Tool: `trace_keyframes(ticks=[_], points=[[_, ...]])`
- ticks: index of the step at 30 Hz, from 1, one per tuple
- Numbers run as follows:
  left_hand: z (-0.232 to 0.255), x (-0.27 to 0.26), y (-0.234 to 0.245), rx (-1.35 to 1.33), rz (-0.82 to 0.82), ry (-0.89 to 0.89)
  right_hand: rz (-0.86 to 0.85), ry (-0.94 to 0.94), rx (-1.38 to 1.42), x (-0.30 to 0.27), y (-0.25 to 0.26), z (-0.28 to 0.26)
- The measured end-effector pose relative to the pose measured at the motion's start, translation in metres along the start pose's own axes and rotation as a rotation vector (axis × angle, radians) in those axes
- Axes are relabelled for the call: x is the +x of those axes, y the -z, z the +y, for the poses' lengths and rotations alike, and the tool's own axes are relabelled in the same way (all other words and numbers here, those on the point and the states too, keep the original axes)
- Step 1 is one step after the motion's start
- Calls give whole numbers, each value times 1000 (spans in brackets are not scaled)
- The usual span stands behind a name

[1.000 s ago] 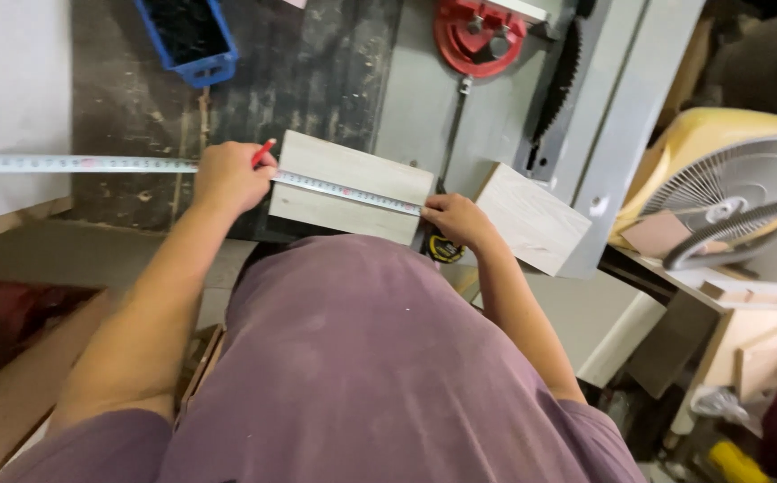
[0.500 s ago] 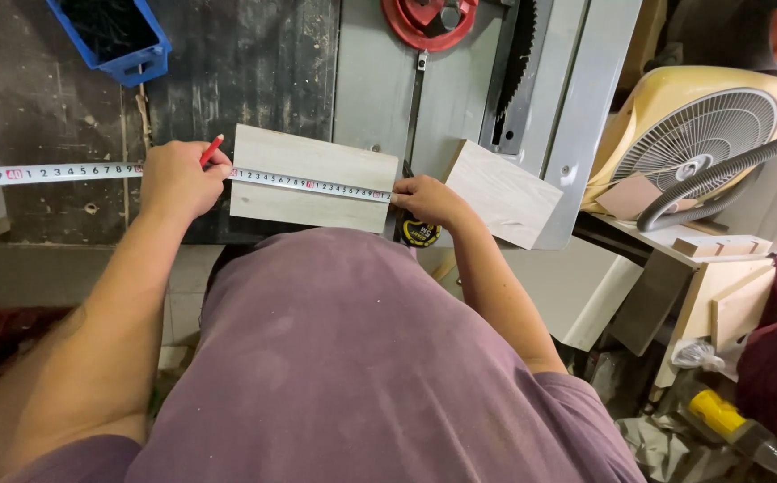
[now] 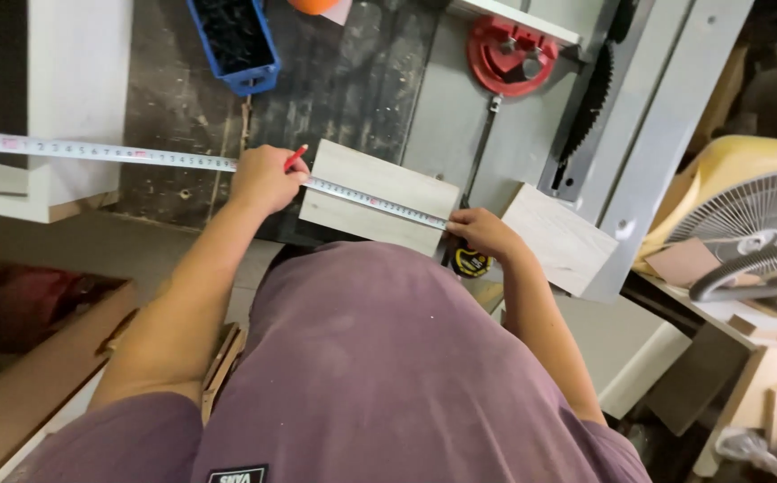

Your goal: Measuring and marking small wooden boards using a tape measure and a pencil on a workbench.

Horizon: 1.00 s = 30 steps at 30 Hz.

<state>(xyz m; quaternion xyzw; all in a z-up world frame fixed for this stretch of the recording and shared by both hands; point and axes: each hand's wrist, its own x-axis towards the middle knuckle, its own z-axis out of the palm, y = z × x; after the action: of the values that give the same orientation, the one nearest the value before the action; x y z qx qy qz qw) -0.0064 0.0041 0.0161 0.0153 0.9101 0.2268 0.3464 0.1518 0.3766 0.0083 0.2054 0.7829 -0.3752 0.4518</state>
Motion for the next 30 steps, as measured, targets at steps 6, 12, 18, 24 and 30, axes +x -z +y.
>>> trace_keyframes(ticks=[6, 12, 18, 24, 30], points=[[-3, 0, -2, -36, -35, 30, 32, -33, -25, 3, -4, 9], [1, -4, 2, -25, -39, 19, 53, -50, -55, 1, -6, 5], [3, -5, 6, -10, -66, 22, 69, -54, -75, -6, -9, -3], [-1, 2, 5, 20, -73, -16, 96, -50, -99, -4, -12, -1], [-4, 6, -1, 82, -70, -80, 123, -78, -116, -16, -9, -17]])
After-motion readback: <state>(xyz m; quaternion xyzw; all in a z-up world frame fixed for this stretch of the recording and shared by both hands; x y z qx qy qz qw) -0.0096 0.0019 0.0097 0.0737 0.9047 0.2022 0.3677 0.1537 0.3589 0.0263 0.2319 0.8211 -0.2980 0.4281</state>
